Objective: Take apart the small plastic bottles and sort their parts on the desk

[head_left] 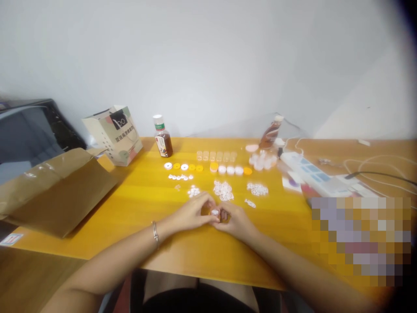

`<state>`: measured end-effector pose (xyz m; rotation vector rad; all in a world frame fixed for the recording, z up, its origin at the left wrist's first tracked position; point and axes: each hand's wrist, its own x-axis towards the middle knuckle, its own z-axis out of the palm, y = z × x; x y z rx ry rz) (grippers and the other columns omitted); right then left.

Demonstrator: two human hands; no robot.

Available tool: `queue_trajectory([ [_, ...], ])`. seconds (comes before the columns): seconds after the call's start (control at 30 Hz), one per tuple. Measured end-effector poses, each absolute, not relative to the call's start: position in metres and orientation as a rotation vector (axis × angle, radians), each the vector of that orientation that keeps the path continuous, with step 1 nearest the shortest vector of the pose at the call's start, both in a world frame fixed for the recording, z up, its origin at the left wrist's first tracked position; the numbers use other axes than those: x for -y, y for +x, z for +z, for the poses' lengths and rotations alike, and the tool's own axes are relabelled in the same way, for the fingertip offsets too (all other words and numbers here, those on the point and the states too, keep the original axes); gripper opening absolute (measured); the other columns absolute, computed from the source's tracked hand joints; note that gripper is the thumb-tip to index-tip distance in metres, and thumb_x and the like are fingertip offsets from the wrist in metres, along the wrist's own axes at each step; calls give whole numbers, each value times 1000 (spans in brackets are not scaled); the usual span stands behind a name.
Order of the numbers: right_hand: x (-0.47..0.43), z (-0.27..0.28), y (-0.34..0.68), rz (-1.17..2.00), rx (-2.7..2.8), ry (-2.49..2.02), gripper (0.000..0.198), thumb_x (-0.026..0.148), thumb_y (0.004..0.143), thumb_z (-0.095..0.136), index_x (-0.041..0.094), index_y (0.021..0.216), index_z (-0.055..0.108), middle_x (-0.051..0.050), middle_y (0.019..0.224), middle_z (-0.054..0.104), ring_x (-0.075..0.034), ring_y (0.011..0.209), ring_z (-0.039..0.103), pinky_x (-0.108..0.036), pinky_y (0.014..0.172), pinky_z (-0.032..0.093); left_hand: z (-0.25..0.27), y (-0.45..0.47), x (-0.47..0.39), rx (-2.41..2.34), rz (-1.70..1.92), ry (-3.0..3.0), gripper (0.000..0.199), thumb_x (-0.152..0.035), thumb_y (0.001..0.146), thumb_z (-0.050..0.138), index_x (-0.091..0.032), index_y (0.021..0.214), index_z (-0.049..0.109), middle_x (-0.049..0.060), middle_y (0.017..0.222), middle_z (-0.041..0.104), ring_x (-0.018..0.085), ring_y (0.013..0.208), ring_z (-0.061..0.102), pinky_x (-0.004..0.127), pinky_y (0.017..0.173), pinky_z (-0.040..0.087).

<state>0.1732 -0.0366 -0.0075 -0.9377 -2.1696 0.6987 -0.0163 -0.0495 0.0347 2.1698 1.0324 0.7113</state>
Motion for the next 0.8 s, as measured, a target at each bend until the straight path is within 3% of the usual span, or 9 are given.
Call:
queue_trajectory([
  [0.1,36,-9,174,711,2179,-938,20,34,67,66,19,72,55,1,63,56,-11,53,48,-23,51,41,38,-19,48,-817,641,2190,48,-29,78,61,-21,120,42,9,117,50,20,106,48,35,91,38],
  [0.2,34,-11,175,692,2174,-955,21,35,68,66,18,72,55,0,62,56,-10,52,47,-22,50,41,40,-22,46,-801,643,2231,30,-26,84,52,-22,114,50,7,107,55,19,99,51,35,89,39],
  [0.33,33,-15,174,722,2172,-945,21,36,69,66,18,73,56,0,62,57,-10,51,46,-22,49,40,39,-20,47,-881,729,2208,46,-31,79,60,-22,120,44,9,111,53,20,100,50,37,88,41],
  [0.47,34,-13,173,721,2173,-957,19,34,68,66,18,72,56,1,60,55,-10,52,47,-22,49,40,39,-17,49,-855,752,2259,29,-28,83,54,-22,111,53,7,104,55,19,98,51,36,88,41],
  [0.6,35,-11,173,730,2161,-946,16,30,69,65,18,73,56,1,63,56,-10,52,47,-22,50,41,41,-16,50,-806,705,2289,33,-26,82,55,-22,115,51,8,111,52,19,103,50,36,90,40],
  [0.67,35,-11,174,717,2169,-950,17,31,68,65,17,70,55,1,60,54,-10,52,47,-21,49,40,42,-16,51,-833,703,2293,26,-26,84,52,-22,110,53,7,104,55,19,98,52,36,88,41],
  [0.8,34,-12,174,723,2145,-947,22,36,67,67,17,72,57,0,63,56,-10,53,47,-22,50,41,45,-17,51,-827,740,2280,46,-32,76,63,-21,117,47,10,114,51,22,106,48,37,91,40],
])
